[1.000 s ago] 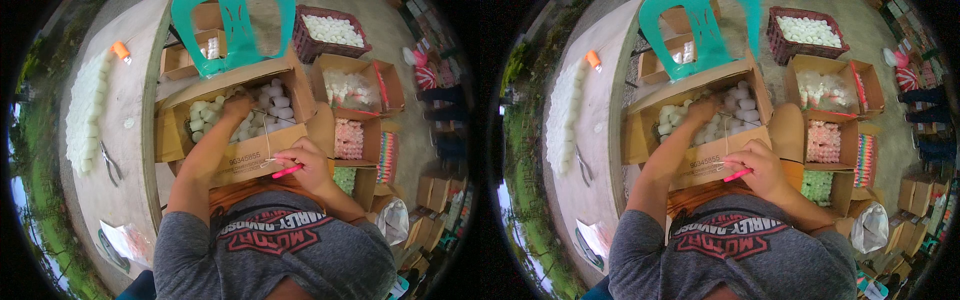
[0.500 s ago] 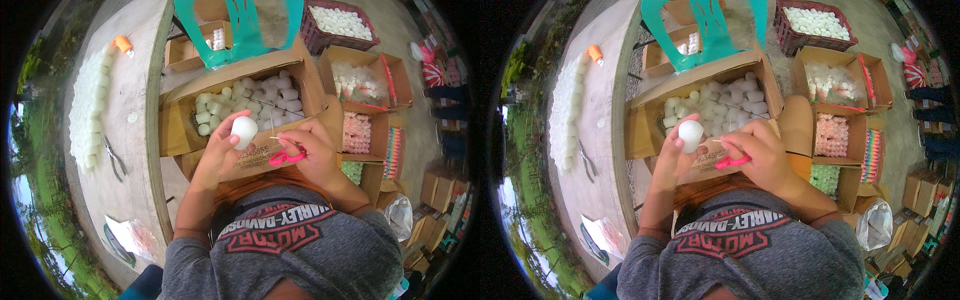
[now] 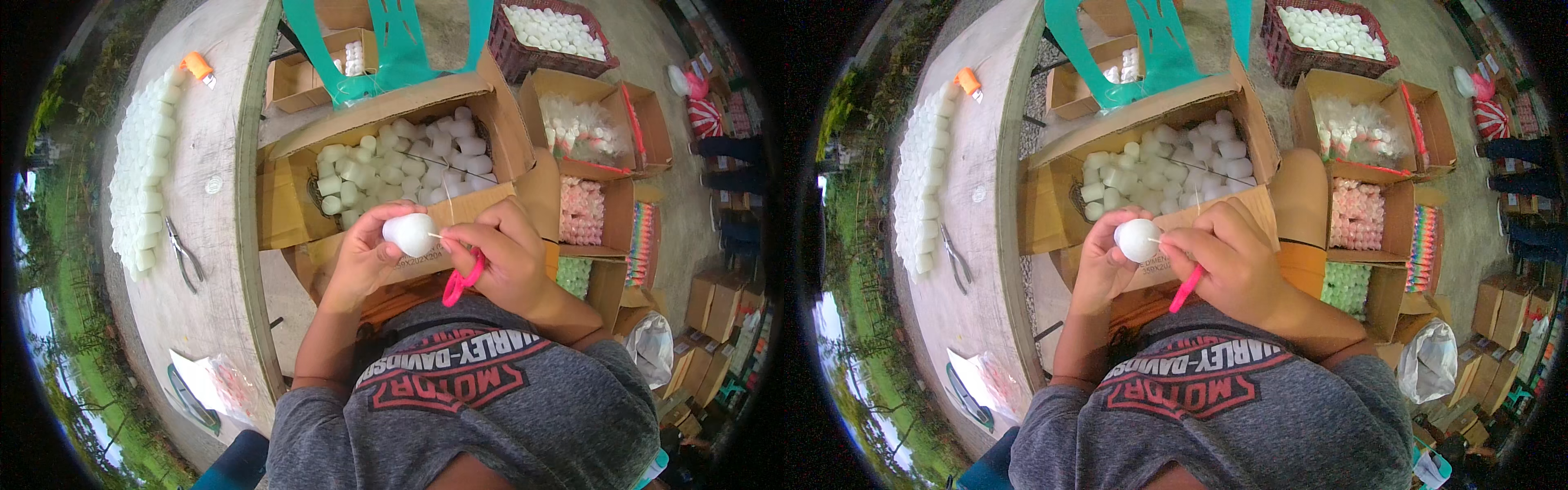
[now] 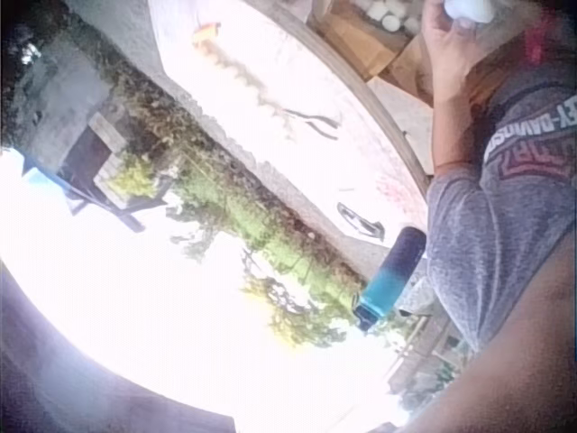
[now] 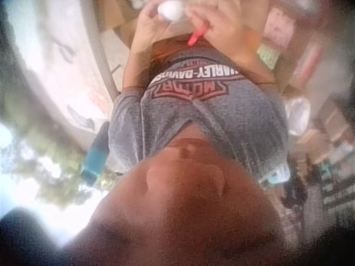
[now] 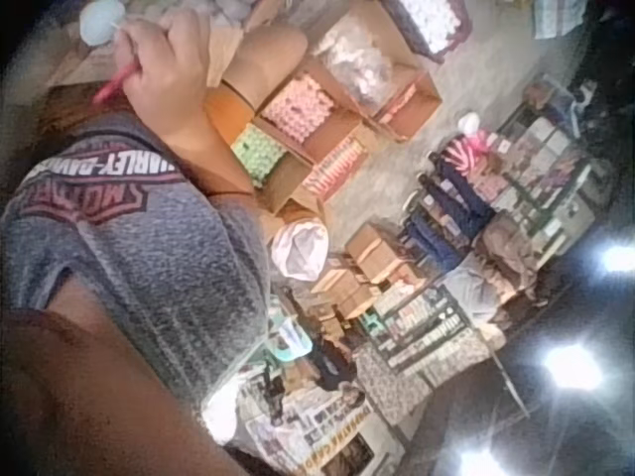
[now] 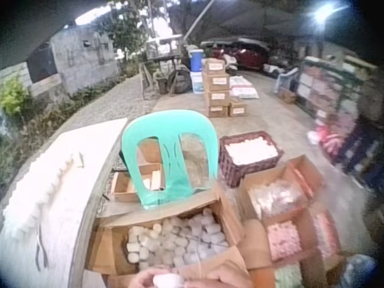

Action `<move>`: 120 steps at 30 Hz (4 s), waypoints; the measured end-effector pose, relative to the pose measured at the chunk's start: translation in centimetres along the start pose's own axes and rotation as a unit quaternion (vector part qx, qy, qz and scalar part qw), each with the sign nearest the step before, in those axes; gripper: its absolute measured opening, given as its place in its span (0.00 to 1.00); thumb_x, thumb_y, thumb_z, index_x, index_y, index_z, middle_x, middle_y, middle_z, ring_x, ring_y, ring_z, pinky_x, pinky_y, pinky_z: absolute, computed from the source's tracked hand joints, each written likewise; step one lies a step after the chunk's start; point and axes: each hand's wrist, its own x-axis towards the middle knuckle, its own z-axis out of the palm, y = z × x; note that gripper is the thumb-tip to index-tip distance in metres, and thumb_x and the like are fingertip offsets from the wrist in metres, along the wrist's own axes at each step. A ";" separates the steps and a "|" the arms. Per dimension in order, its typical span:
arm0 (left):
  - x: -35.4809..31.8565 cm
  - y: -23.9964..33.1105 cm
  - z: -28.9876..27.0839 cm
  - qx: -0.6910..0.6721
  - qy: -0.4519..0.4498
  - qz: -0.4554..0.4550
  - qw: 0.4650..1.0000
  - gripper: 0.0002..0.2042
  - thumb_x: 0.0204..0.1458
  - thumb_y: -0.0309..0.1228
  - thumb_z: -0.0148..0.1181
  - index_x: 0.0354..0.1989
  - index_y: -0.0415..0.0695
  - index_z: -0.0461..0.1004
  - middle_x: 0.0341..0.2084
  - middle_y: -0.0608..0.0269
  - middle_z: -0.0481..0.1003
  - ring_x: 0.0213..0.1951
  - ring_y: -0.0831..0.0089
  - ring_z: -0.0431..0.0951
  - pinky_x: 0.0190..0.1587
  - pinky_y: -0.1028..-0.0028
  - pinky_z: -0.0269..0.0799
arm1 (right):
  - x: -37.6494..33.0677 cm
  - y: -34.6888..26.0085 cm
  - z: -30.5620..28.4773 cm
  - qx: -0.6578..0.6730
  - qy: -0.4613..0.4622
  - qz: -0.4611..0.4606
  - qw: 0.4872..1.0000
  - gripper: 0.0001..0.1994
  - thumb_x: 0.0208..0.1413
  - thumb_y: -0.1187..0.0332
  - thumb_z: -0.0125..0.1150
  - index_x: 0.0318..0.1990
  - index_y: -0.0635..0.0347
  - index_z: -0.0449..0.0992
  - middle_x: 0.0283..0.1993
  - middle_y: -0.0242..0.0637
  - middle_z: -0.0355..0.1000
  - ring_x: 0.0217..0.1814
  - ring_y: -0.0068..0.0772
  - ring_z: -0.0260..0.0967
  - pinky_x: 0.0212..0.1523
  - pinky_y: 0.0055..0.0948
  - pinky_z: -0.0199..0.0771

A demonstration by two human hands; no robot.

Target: The person repeatedly picks up white cylindrical objects from a cardboard box, inserts a wick into each one, and uses pink scissors to trim the wick. The person handles the objects one at a time and places the finished items back into the box.

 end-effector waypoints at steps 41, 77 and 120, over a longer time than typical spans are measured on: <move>-1.2 2.9 2.5 0.287 -0.002 0.111 0.952 0.22 0.40 0.18 0.67 0.47 0.38 0.71 0.49 0.56 0.67 0.53 0.65 0.68 0.55 0.69 0.66 | -0.3 -1.1 -0.5 -0.037 -0.016 -0.010 0.999 0.11 0.35 0.77 0.68 0.30 0.58 0.75 0.23 0.34 0.59 0.24 0.35 0.59 0.25 0.31 0.60; -1.4 3.4 2.5 0.183 0.051 0.107 0.976 0.27 0.35 0.15 0.69 0.46 0.41 0.64 0.48 0.51 0.69 0.52 0.67 0.70 0.52 0.68 0.70 | -0.6 -0.1 -0.8 0.066 -0.014 0.058 0.996 0.11 0.40 0.77 0.69 0.35 0.60 0.79 0.31 0.37 0.71 0.30 0.33 0.70 0.28 0.27 0.69; -1.1 2.3 4.1 0.340 0.046 0.065 0.937 0.04 0.55 0.25 0.53 0.34 0.39 0.74 0.32 0.62 0.71 0.36 0.70 0.72 0.41 0.74 0.67 | -0.6 -0.1 0.4 0.045 -0.071 -0.059 0.995 0.11 0.40 0.79 0.64 0.35 0.60 0.76 0.32 0.38 0.70 0.33 0.39 0.67 0.33 0.30 0.69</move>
